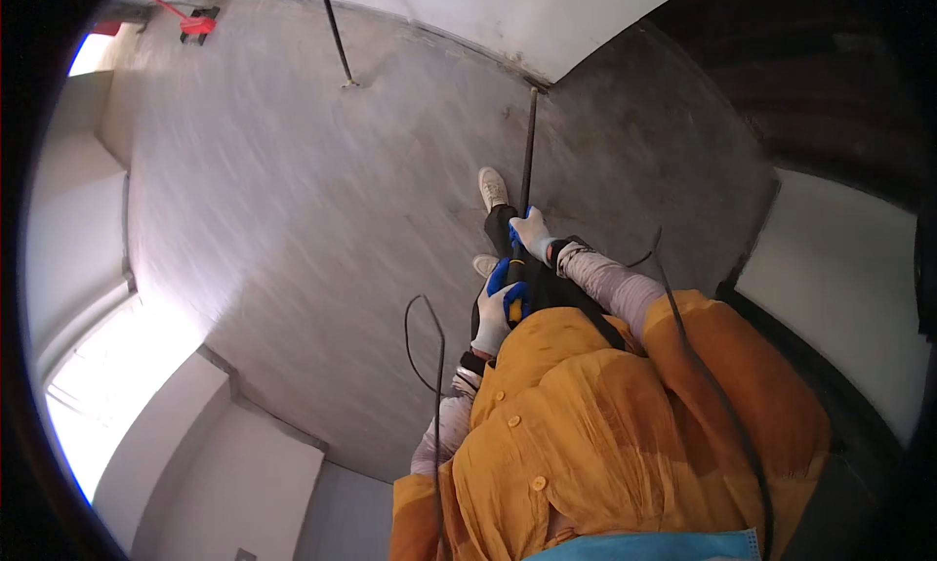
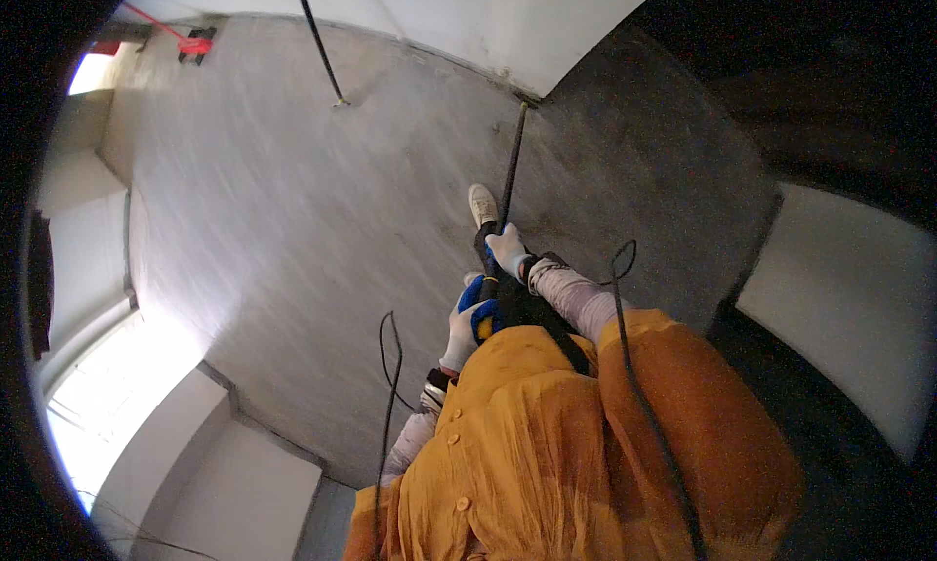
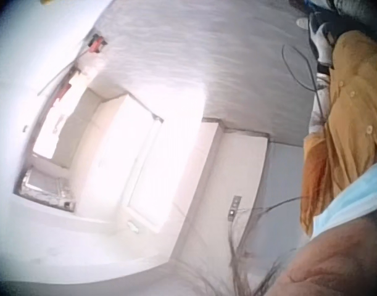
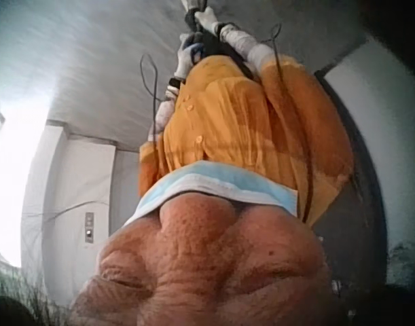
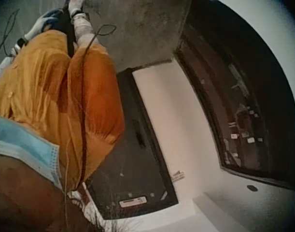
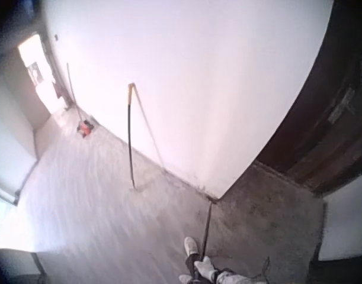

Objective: Clean the floor using a pressure washer and a brush in an elevator lobby area.

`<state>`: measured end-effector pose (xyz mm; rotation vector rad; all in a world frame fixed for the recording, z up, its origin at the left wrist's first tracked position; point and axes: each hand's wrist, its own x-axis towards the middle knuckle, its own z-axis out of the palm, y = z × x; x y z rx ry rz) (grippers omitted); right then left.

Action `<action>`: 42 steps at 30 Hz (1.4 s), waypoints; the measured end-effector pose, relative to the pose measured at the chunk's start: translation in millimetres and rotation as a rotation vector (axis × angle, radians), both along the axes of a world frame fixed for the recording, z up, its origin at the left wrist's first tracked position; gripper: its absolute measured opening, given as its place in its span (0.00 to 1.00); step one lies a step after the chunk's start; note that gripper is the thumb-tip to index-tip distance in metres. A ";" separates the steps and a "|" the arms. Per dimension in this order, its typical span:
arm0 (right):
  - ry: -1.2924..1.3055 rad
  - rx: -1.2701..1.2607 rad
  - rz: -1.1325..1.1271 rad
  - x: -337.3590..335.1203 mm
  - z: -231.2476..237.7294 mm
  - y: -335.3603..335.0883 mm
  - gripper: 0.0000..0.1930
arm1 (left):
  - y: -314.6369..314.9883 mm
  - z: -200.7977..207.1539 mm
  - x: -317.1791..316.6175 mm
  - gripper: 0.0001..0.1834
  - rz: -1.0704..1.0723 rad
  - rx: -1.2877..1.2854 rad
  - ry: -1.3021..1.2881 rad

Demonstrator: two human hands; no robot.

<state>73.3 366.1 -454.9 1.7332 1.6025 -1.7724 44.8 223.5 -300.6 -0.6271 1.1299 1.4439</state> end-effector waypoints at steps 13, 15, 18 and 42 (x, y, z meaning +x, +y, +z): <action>-0.056 0.096 0.066 15.7 -27.1 -31.0 0.20 | -29.8 3.3 17.4 0.26 0.042 -0.013 -0.010; 0.127 -0.084 0.021 6.1 12.4 -32.6 0.16 | -32.3 10.1 18.7 0.27 0.090 0.049 0.119; 0.179 0.078 0.012 8.1 -5.4 -19.2 0.13 | -17.2 8.8 16.5 0.28 0.065 0.022 0.067; 0.045 -0.055 0.665 -159.5 53.5 115.5 0.25 | 144.6 29.3 -40.6 0.29 0.454 -0.109 0.330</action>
